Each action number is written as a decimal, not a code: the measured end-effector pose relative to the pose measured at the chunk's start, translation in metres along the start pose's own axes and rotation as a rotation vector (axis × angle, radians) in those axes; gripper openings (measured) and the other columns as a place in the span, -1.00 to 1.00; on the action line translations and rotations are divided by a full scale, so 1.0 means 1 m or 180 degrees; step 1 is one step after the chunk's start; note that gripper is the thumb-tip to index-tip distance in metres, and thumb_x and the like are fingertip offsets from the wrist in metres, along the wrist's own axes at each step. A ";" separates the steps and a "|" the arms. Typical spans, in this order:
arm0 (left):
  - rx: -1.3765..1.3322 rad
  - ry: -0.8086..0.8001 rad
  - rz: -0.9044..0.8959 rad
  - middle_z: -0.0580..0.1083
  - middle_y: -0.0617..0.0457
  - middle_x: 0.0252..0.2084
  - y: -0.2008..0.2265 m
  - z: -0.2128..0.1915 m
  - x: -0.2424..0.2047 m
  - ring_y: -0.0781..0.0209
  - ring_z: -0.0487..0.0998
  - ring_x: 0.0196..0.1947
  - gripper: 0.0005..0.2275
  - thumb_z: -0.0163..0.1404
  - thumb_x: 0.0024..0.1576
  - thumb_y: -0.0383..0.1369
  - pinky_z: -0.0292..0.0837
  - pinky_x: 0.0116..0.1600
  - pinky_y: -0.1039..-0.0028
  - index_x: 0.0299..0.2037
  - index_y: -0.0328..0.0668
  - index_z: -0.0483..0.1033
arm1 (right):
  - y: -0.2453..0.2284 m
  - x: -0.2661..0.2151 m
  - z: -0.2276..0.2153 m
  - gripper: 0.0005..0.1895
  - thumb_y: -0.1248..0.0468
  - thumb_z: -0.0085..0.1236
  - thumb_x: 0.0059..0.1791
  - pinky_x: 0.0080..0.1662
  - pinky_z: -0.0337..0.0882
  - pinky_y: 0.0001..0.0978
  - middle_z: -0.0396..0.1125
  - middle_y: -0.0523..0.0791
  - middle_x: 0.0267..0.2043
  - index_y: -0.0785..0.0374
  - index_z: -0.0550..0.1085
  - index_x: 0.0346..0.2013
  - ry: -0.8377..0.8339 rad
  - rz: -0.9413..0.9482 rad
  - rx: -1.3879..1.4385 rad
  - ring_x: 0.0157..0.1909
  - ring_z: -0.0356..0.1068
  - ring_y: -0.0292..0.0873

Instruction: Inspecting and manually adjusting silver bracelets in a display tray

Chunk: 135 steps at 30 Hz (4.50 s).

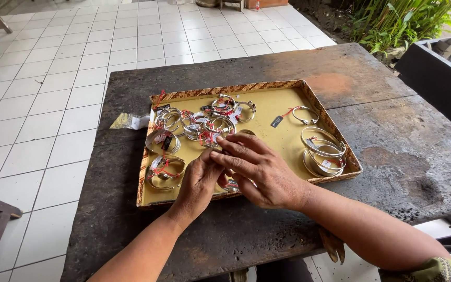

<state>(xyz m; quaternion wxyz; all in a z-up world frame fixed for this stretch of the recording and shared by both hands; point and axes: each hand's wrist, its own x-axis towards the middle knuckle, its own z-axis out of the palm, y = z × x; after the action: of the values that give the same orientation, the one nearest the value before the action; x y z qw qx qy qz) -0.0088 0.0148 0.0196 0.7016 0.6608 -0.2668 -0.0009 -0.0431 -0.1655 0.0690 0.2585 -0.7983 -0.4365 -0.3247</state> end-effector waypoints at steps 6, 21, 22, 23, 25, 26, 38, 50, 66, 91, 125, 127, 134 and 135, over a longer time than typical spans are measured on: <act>0.0029 -0.0043 0.0017 0.50 -0.07 -0.49 0.006 0.003 -0.003 0.22 0.54 -0.53 -0.72 -0.15 0.33 -0.22 0.55 -0.34 0.43 -0.28 -0.25 0.50 | 0.009 0.000 0.003 -0.66 0.49 -0.07 0.07 0.07 0.50 0.03 0.42 0.10 0.19 0.24 0.55 0.06 0.0131 -0.0123 -0.0097 0.14 0.44 0.26; 0.0413 -0.0034 0.0200 0.58 -0.12 -0.42 0.015 0.015 -0.010 0.21 0.60 -0.48 -0.77 -0.07 0.30 -0.30 0.63 -0.27 0.35 -0.30 -0.27 0.52 | 0.031 0.001 0.004 -0.77 0.47 0.12 -0.01 -0.24 0.58 -0.12 0.54 0.00 -0.37 0.26 0.58 -0.09 0.0264 0.0918 0.0098 -0.34 0.57 0.07; 0.0405 -0.0034 0.0204 0.58 -0.12 -0.42 0.013 0.016 -0.011 0.21 0.60 -0.48 -0.77 -0.07 0.30 -0.30 0.63 -0.27 0.35 -0.30 -0.27 0.52 | 0.035 -0.003 0.007 -0.77 0.47 0.12 -0.01 -0.24 0.58 -0.12 0.54 0.00 -0.37 0.26 0.58 -0.09 0.0259 0.0917 0.0091 -0.34 0.57 0.07; 0.0412 -0.0024 0.0195 0.59 -0.12 -0.41 0.011 0.017 -0.011 0.22 0.59 -0.47 -0.79 -0.06 0.29 -0.32 0.64 -0.26 0.34 -0.30 -0.27 0.53 | 0.039 -0.007 0.009 -0.75 0.46 0.11 -0.02 -0.24 0.56 -0.13 0.54 -0.05 -0.43 0.20 0.58 -0.08 0.0248 0.1098 0.0177 -0.36 0.57 0.04; 0.0422 -0.0015 0.0190 0.59 -0.11 -0.40 0.009 0.018 -0.011 0.23 0.59 -0.46 -0.81 -0.05 0.28 -0.33 0.64 -0.26 0.34 -0.30 -0.27 0.54 | 0.036 -0.004 0.008 -0.73 0.44 0.09 -0.03 -0.24 0.55 -0.14 0.53 -0.10 -0.48 0.14 0.57 -0.08 0.0242 0.1276 0.0263 -0.38 0.56 0.00; 0.0188 -0.0023 0.0092 0.59 -0.12 -0.39 0.009 0.018 -0.011 0.22 0.59 -0.45 -0.79 -0.08 0.30 -0.30 0.64 -0.23 0.34 -0.28 -0.25 0.54 | 0.029 0.002 0.005 -0.77 0.45 0.11 0.00 -0.19 0.56 -0.16 0.55 -0.05 -0.37 0.17 0.58 -0.11 0.0319 0.0920 -0.0079 -0.30 0.57 0.02; 0.1058 -0.0262 0.0427 0.46 0.15 -0.44 0.011 0.015 -0.014 0.32 0.52 -0.44 -0.86 -0.11 0.29 -0.36 0.42 -0.30 0.52 -0.33 -0.13 0.38 | 0.051 -0.018 0.018 -0.79 0.36 0.10 0.06 -0.06 0.51 -0.32 0.54 -0.14 -0.05 0.14 0.50 -0.01 0.0074 0.0850 0.0110 -0.09 0.58 -0.18; -0.0396 0.0151 0.0008 0.50 0.02 -0.43 -0.008 0.013 -0.008 0.27 0.56 -0.45 -0.81 -0.14 0.30 -0.30 0.59 -0.29 0.48 -0.20 -0.23 0.47 | 0.018 -0.006 0.002 -0.53 0.27 -0.20 0.18 0.49 0.12 -0.03 0.10 0.08 0.49 0.28 0.20 0.40 -0.0643 -0.0015 -0.0468 0.52 0.13 0.10; 0.0215 -0.0057 0.0282 0.52 -0.08 -0.43 0.012 0.018 -0.017 0.22 0.54 -0.47 -0.77 -0.15 0.34 -0.28 0.54 -0.26 0.39 -0.26 -0.25 0.46 | 0.029 -0.007 0.009 -0.80 0.45 0.04 0.07 -0.16 0.58 -0.18 0.53 0.03 -0.15 0.27 0.55 -0.05 0.0311 0.0305 -0.0387 -0.20 0.58 0.06; 0.0575 0.0012 0.0632 0.55 -0.14 -0.40 0.019 0.015 -0.008 0.16 0.54 -0.42 -0.77 -0.10 0.33 -0.31 0.57 -0.27 0.36 -0.30 -0.25 0.50 | 0.033 0.003 0.015 -0.77 0.55 0.04 0.02 -0.06 0.56 -0.01 0.54 0.08 -0.16 0.33 0.58 -0.11 0.0520 0.0718 0.0161 -0.15 0.57 0.15; -0.0321 0.0187 -0.0082 0.52 -0.18 -0.30 0.005 0.014 -0.007 0.26 0.52 -0.48 -0.77 0.01 0.26 -0.23 0.59 -0.44 0.50 -0.13 -0.27 0.48 | 0.021 0.010 0.007 -0.81 0.38 0.19 0.01 0.17 0.40 -0.01 0.55 -0.08 -0.06 0.12 0.62 -0.10 0.0548 0.0001 -0.0917 0.20 0.45 0.10; -0.0277 0.0266 -0.0087 0.51 -0.23 -0.13 0.008 0.011 -0.006 0.28 0.53 -0.43 -0.64 0.07 0.21 -0.16 0.61 -0.48 0.54 0.02 -0.30 0.43 | 0.024 0.007 0.008 -0.79 0.47 0.19 -0.01 0.14 0.42 -0.02 0.56 -0.07 -0.11 0.16 0.62 -0.16 0.0654 0.0298 -0.0632 0.17 0.47 0.10; -0.0849 -0.0257 -0.0100 0.30 -0.26 0.27 0.009 0.008 0.000 -0.04 0.38 0.17 -0.23 0.22 0.07 -0.20 0.36 0.28 0.10 0.44 -0.24 0.05 | 0.030 -0.004 0.016 -0.71 0.49 0.12 -0.03 0.14 0.42 0.06 0.53 -0.04 -0.03 0.09 0.62 -0.15 0.0462 0.1106 0.0071 0.21 0.43 0.15; -0.1000 -0.0332 -0.0199 0.33 -0.16 0.27 0.006 0.009 -0.001 0.09 0.41 0.15 -0.23 0.23 0.08 -0.26 0.38 0.27 0.20 0.45 -0.19 0.06 | 0.034 -0.009 0.017 -0.71 0.46 0.13 -0.03 0.14 0.41 0.06 0.51 -0.05 0.05 0.03 0.62 -0.13 0.0390 0.1184 0.0059 0.23 0.42 0.15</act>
<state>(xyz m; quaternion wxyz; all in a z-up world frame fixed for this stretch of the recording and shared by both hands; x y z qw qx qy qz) -0.0150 0.0072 0.0251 0.7811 0.5500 -0.2787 -0.0987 -0.0124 -0.1745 0.0471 0.3474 -0.8415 -0.2679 -0.3152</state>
